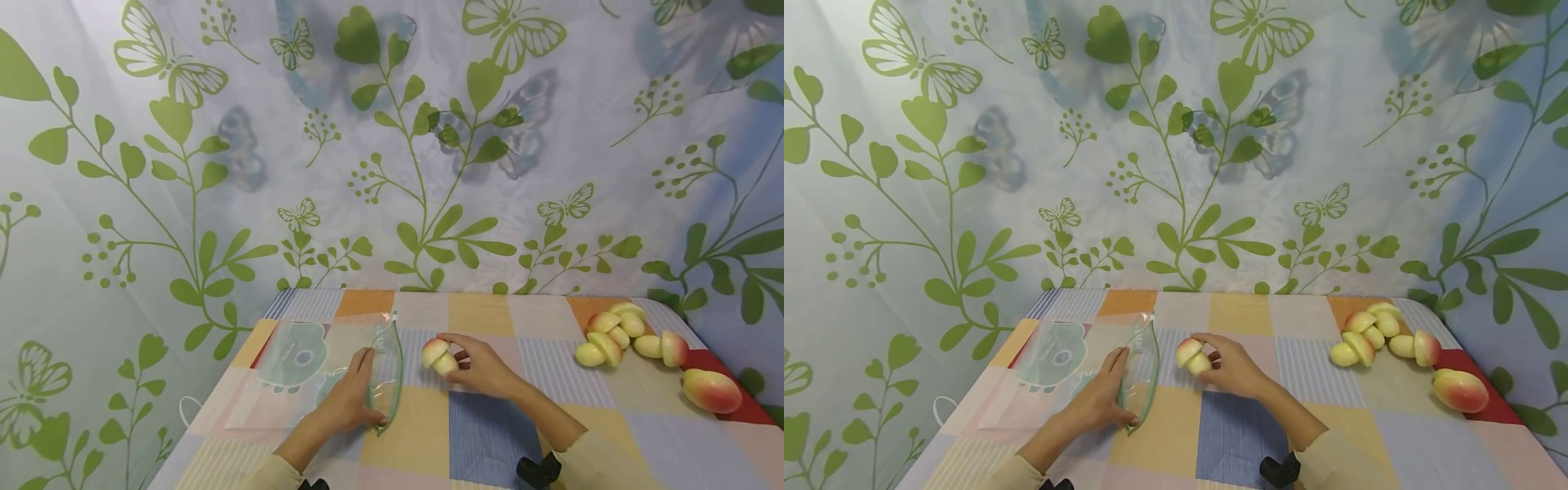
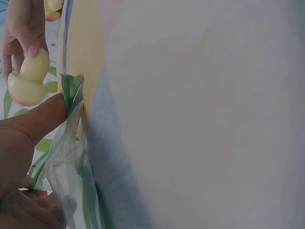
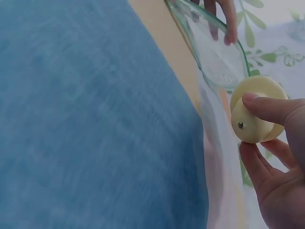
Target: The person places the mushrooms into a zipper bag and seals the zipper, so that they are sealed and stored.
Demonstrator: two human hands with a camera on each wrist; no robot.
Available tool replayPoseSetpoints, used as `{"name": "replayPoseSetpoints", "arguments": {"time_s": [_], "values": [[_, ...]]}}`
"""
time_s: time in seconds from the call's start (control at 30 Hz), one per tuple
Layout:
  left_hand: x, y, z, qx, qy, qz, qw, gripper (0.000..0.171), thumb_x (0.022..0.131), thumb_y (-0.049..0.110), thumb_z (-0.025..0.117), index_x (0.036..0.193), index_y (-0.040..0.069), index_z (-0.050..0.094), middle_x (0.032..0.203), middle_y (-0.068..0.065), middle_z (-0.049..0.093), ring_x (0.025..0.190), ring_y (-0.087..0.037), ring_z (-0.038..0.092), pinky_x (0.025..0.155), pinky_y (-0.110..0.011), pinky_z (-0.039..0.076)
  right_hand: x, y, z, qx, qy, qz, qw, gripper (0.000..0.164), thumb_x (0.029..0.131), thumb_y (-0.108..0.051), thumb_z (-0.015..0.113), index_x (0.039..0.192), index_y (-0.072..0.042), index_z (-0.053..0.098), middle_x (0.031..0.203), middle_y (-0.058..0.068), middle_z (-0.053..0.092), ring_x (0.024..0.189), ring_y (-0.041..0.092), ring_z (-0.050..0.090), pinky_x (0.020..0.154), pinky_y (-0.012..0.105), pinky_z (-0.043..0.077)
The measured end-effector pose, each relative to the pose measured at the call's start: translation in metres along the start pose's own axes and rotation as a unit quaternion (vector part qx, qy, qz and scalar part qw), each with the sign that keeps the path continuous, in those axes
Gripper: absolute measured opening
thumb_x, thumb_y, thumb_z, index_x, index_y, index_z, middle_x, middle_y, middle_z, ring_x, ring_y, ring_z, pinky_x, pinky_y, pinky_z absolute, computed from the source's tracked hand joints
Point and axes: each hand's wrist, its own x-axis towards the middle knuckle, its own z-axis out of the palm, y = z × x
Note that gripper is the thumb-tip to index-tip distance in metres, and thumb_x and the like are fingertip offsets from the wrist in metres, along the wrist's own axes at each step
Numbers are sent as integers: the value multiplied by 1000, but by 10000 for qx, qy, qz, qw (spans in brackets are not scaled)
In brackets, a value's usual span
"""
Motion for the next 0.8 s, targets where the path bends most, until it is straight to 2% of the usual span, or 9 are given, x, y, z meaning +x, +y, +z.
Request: {"name": "replayPoseSetpoints", "arguments": {"time_s": [0.27,0.5,0.63,0.8], "values": [[-1,0,-1,-3,50,61,10000,129,64,25,101,157,-12,19,159,-30,23,136,-48,45,107,-54,45,24,-6,24,19,-17,-198,9998,70,85,-3,85,147,-3,53,132,18,61,100,28,68,78,30,61],[0,-1,-1,-3,-41,-27,10000,129,68,27,99,159,-11,15,162,-30,19,135,-49,46,108,-52,46,43,-9,43,10,-85,-126,9999,73,86,-3,84,150,-5,49,140,14,58,103,26,67,81,29,60],[-1,-1,-1,-59,-79,-66,9999,129,69,28,99,159,-10,15,162,-30,18,135,-49,45,108,-52,45,52,-11,50,112,-70,16,9999,70,87,-7,84,147,-7,48,146,15,54,106,26,66,82,30,60],[-2,-1,1,-21,-66,-30,10000,128,69,27,99,159,-10,16,162,-30,19,133,-49,48,107,-52,47,60,-12,59,73,-200,12,9998,68,88,-8,84,144,-2,46,147,22,52,108,31,67,83,31,60]]}}
